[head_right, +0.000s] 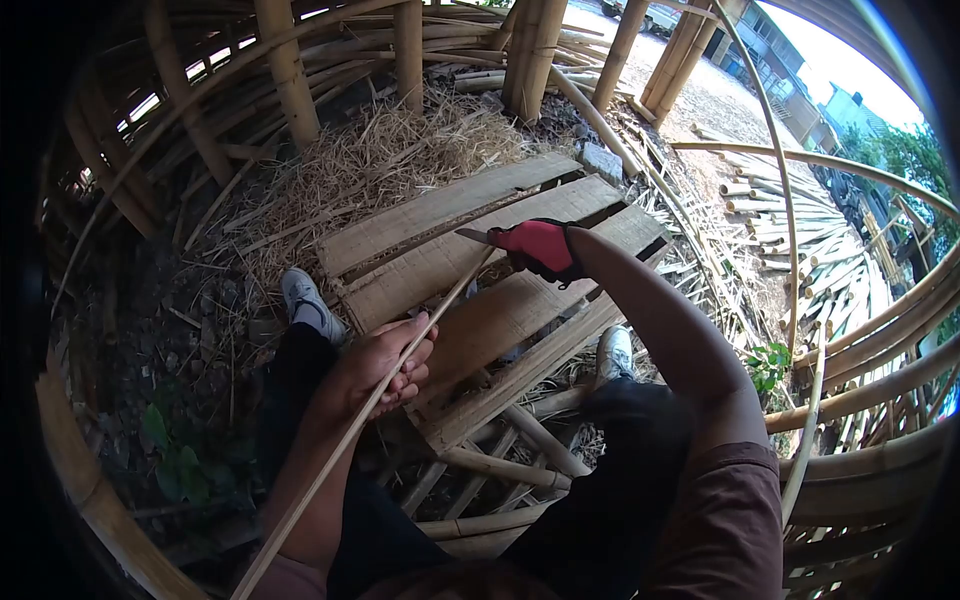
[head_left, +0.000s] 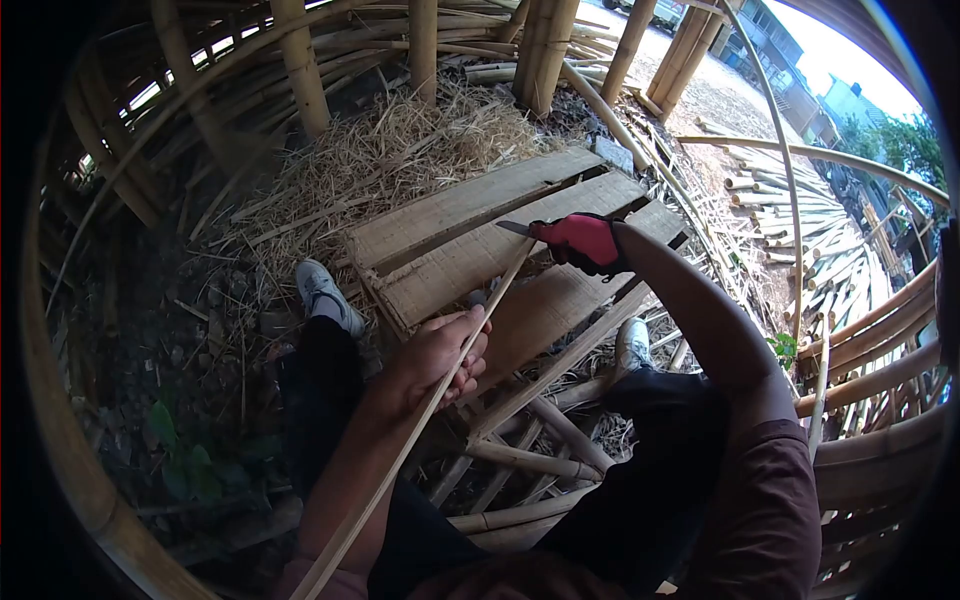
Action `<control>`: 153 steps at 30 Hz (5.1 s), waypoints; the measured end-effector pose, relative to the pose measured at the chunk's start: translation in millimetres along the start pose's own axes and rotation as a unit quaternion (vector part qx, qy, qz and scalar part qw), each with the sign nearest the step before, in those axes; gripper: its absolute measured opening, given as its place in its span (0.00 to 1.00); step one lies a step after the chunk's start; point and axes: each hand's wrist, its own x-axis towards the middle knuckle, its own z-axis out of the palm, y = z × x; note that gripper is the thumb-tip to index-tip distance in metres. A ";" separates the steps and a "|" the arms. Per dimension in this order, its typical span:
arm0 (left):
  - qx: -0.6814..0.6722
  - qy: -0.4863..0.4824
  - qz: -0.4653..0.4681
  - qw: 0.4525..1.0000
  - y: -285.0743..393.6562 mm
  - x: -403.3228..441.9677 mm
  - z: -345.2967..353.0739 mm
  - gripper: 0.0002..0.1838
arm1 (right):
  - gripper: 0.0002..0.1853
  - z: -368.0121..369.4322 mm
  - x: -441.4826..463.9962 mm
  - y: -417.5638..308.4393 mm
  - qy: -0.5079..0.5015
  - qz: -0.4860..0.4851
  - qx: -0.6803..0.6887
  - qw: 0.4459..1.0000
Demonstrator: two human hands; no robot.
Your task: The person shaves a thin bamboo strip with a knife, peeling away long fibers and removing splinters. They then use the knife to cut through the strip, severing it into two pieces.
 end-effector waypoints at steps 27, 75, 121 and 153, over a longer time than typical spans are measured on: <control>-0.058 0.010 -0.018 0.998 1.6 -10.5 4.6 0.14 | 0.35 25.0 -4.1 -4.8 0.096 0.013 0.092 0.991; -0.117 -0.015 -0.016 0.993 -1.6 -8.3 -9.4 0.11 | 0.27 -1.8 -19.9 -5.1 0.040 -0.024 0.219 0.975; -0.109 -0.008 0.011 0.994 -14.5 13.4 -13.2 0.12 | 0.29 53.6 -30.8 -39.7 0.178 0.059 -0.156 0.970; -0.242 -0.045 0.036 0.969 -28.0 14.6 -17.7 0.10 | 0.35 119.4 -82.0 -87.0 0.204 -0.002 -0.181 0.962</control>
